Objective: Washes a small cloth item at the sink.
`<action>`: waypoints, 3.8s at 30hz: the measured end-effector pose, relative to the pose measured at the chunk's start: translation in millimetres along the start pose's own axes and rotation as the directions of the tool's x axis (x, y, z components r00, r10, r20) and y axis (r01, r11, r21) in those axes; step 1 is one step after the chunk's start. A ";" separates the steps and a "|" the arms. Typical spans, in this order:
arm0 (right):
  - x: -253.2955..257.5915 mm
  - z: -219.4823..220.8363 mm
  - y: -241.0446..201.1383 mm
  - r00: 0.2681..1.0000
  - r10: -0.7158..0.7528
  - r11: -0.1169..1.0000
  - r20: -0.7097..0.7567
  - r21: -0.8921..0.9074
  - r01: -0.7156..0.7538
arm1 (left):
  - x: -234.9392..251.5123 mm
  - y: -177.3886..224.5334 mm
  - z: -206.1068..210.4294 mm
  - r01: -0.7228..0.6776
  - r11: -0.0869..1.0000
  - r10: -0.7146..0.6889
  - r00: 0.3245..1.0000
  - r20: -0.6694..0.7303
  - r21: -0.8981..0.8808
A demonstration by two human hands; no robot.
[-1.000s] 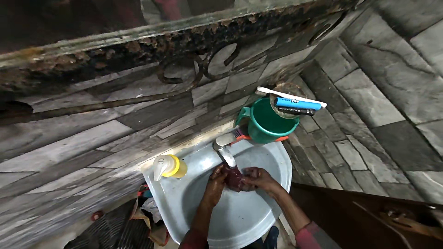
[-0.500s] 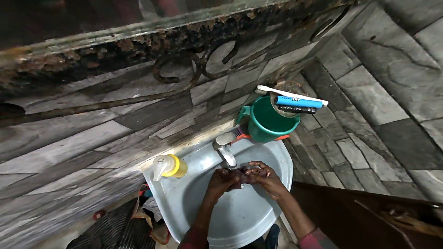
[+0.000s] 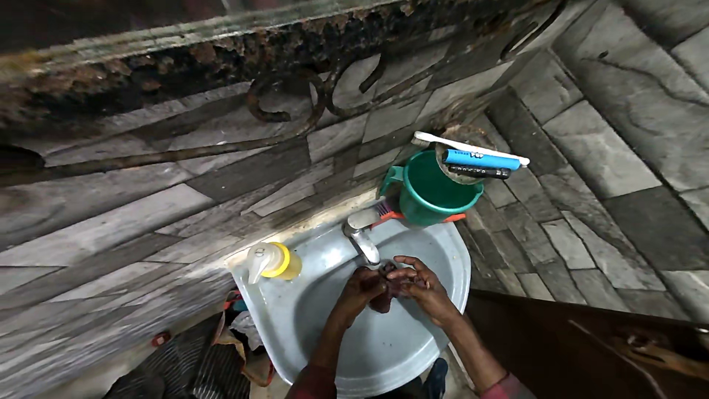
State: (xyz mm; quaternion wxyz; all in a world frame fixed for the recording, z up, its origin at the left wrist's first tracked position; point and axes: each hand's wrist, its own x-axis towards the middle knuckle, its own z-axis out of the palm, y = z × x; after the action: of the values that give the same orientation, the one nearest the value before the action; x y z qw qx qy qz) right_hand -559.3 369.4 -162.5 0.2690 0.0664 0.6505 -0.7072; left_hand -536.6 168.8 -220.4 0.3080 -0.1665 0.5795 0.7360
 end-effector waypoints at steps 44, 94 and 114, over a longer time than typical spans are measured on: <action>22.5 -2.4 -4.0 0.942 -0.316 0.611 -0.117 -0.785 0.107 | -19.4 48.4 6.3 -0.029 0.788 0.207 0.953 -0.221 0.615; 36.0 52.4 17.9 0.975 -0.028 0.568 -0.219 -0.807 -0.165 | 22.4 6.5 73.6 -0.094 0.746 -0.221 0.899 -0.378 -0.660; 18.3 49.0 16.7 0.883 -0.165 0.890 -0.439 -0.451 -0.058 | -9.6 25.4 68.0 -0.049 0.607 -0.279 0.921 -0.271 -0.793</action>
State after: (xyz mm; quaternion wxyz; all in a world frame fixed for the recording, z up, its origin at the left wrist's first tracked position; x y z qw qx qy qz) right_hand -554.4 317.1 -178.3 0.0927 0.1514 0.8436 -0.5068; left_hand -538.1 227.8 -177.1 0.1367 -0.4569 0.2323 0.8477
